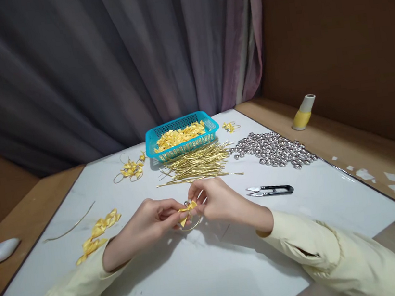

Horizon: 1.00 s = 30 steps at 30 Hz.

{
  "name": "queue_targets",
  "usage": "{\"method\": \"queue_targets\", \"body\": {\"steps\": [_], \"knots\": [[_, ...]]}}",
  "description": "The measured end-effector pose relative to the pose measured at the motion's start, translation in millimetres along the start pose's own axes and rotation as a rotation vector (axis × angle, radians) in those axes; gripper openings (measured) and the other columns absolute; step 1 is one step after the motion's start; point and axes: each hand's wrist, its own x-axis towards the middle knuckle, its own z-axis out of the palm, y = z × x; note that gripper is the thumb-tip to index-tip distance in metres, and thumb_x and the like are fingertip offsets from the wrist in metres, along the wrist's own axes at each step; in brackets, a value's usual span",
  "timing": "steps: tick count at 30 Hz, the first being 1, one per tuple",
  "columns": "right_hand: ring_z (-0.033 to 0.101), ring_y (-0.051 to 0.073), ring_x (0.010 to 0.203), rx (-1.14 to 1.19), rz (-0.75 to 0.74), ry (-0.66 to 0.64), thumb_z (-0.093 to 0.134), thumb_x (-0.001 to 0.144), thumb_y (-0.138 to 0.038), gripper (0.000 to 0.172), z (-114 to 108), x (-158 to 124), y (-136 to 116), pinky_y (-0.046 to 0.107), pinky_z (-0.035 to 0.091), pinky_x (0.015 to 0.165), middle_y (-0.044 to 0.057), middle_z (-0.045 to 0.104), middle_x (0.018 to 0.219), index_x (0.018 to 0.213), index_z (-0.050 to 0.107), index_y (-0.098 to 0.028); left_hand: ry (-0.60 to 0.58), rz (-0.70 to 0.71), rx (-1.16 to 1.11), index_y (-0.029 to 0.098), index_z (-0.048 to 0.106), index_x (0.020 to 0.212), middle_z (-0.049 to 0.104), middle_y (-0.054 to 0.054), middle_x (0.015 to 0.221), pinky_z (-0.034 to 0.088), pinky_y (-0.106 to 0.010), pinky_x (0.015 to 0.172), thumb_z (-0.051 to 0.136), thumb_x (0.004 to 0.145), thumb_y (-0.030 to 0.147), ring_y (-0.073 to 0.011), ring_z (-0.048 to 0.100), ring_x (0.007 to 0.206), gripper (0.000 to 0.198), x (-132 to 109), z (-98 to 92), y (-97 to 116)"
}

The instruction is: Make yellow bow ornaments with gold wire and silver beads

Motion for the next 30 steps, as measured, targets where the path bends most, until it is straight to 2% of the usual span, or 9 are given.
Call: {"method": "queue_targets", "body": {"steps": [3,13,23,27,30], "knots": [[0.059,0.013,0.06,-0.01,0.036,-0.033,0.059,0.07,-0.014,0.005,0.1,0.0,0.3,0.022,0.045,0.051,0.002,0.061,0.065,0.072,0.055,-0.015,-0.002,0.024,0.015,0.012,0.067,0.076,0.058,0.001,0.054,0.036,-0.017,0.047,0.05,0.081,0.038,-0.0083,0.047,0.049,0.031,-0.1,0.0,1.3],[0.06,0.014,0.056,0.137,0.085,-0.037,0.059,0.067,-0.01,0.005,0.1,-0.3,-3.1,0.023,0.046,0.052,0.001,0.062,0.057,0.067,0.057,-0.014,-0.027,-0.033,-0.052,0.012,0.066,0.077,0.059,0.0,0.057,0.034,-0.018,0.048,0.051,0.08,0.038,-0.009,0.047,0.051,0.029,1.0,-0.8,3.6],[0.059,0.013,0.053,0.133,0.08,-0.024,0.06,0.065,-0.011,0.003,-0.9,-0.9,1.3,0.023,0.046,0.05,0.002,0.062,0.057,0.064,0.06,-0.013,-0.116,-0.171,-0.328,0.012,0.065,0.076,0.067,-0.004,0.067,0.046,-0.023,0.059,0.057,0.076,0.038,-0.0134,0.06,0.062,0.027,3.3,-1.0,-0.3],[0.059,0.012,0.052,0.184,0.095,-0.034,0.061,0.065,-0.012,0.001,0.1,-1.8,3.0,0.023,0.046,0.05,0.002,0.062,0.056,0.065,0.06,-0.013,-0.192,-0.174,-0.449,0.011,0.066,0.079,0.069,-0.005,0.072,0.048,-0.024,0.063,0.057,0.077,0.031,-0.013,0.062,0.064,0.022,3.7,-2.8,1.6],[0.059,0.013,0.052,0.194,0.1,-0.032,0.061,0.066,-0.013,0.001,0.2,-2.8,2.2,0.023,0.046,0.05,0.002,0.062,0.056,0.065,0.06,-0.014,-0.202,-0.167,-0.487,0.01,0.067,0.079,0.07,-0.005,0.072,0.049,-0.024,0.065,0.058,0.077,0.028,-0.0127,0.063,0.065,0.02,3.6,-3.1,1.7]]}}
